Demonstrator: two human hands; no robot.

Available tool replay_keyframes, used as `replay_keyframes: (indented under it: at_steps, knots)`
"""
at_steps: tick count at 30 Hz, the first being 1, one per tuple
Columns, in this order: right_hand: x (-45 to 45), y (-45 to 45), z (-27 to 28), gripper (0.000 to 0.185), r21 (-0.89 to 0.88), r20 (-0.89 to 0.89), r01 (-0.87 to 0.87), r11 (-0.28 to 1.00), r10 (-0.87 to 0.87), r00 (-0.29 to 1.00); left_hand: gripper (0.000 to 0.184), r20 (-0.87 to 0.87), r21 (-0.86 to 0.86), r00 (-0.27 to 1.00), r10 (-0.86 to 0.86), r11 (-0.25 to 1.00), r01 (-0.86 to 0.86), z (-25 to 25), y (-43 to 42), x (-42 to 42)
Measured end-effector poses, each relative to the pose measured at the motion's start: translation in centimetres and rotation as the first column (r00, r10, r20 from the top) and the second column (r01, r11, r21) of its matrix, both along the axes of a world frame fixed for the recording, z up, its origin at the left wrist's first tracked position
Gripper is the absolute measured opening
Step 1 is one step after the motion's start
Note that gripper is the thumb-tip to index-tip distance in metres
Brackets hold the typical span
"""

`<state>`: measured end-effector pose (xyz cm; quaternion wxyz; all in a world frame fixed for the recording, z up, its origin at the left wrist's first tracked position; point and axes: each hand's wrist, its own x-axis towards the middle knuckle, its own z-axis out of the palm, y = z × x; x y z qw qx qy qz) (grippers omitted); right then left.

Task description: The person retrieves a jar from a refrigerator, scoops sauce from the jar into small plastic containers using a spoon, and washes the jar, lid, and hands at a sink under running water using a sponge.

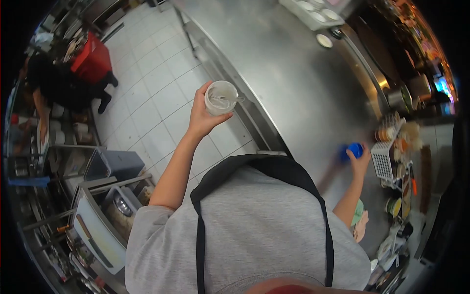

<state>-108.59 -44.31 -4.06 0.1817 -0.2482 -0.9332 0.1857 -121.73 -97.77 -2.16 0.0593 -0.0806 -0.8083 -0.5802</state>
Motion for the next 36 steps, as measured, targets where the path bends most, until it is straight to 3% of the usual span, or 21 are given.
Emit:
replay_keyframes:
  at_steps: [4, 8, 12, 14, 16, 19, 22, 24, 26, 28, 30, 33, 36]
  knots:
    - [-12.6, -12.9, 3.1, 0.071, -0.041, -0.029, -0.372, 0.927, 0.371, 0.928, 0.094, -0.005, 0.092, 0.999, 0.034, 0.995, -0.033, 1.4, -4.3, -1.9]
    - [-21.9, -20.2, 4.3, 0.068, -0.134, -0.075, -0.487, 0.863, 0.481, 0.873, 0.095, -0.016, 0.136, 0.995, 0.1, 0.986, -0.097, 1.3, -8.3, -4.5]
    - [-30.6, -24.5, 3.1, 0.066, -0.07, -0.178, -0.559, 0.826, 0.541, 0.822, 0.098, -0.069, -0.029, 0.986, 0.151, 0.988, -0.154, 1.1, -13.0, -9.6]
    - [-35.1, -27.1, 3.4, 0.064, -0.364, -0.215, -0.54, 0.759, 0.495, 0.841, 0.097, -0.05, -0.045, 0.985, 0.166, 0.985, -0.169, 0.8, -15.5, -13.4]
    - [-39.7, -31.5, 4.8, 0.061, -0.411, -0.22, -0.543, 0.732, 0.498, 0.839, 0.095, -0.061, -0.012, 0.985, 0.162, 0.987, -0.163, 0.1, -17.9, -17.7]
    - [-48.3, -38.4, 6.6, 0.058, -0.646, -0.365, -0.626, 0.437, 0.544, 0.756, 0.093, -0.07, 0.007, 0.985, 0.156, 0.988, -0.156, 1.3, -21.8, -24.0]
    - [-56.5, -49.0, 8.4, 0.062, -0.453, -0.425, -0.824, 0.34, 0.73, 0.535, 0.09, -0.064, 0.115, 0.979, 0.192, 0.976, -0.184, 3.2, -26.3, -29.3]
    - [-60.8, -57.0, 9.1, 0.062, -0.394, -0.431, -0.903, 0.169, 0.834, 0.344, 0.089, -0.025, 0.146, 0.966, 0.258, 0.957, -0.252, 3.7, -29.3, -32.0]
    - [-64.6, -64.3, 9.1, 0.062, -0.244, -0.368, -0.968, 0.061, 0.917, 0.151, 0.089, 0.009, 0.169, 0.95, 0.312, 0.936, -0.309, 3.0, -32.7, -34.9]
    - [-67.7, -71.0, 8.7, 0.061, -0.233, -0.307, -0.972, 0.02, 0.947, 0.093, 0.092, -0.002, 0.021, 0.945, 0.326, 0.945, -0.326, 1.2, -36.5, -37.6]
    - [-71.4, -77.1, 6.5, 0.06, -0.169, -0.259, -0.985, -0.039, 0.966, 0.007, 0.091, 0.029, 0.053, 0.938, 0.346, 0.936, -0.347, -0.1, -40.5, -40.6]
    - [-77.1, -83.8, 1.5, 0.059, -0.13, -0.119, -0.991, 0.03, 0.992, 0.046, 0.09, 0.071, 0.091, 0.93, 0.359, 0.927, -0.365, -2.0, -47.4, -44.6]
    - [-83.9, -86.3, -7.9, 0.064, -0.16, 0.215, -0.962, 0.22, 0.959, 0.183, 0.09, 0.042, 0.169, 0.916, 0.399, 0.901, -0.4, -0.9, -55.1, -50.0]
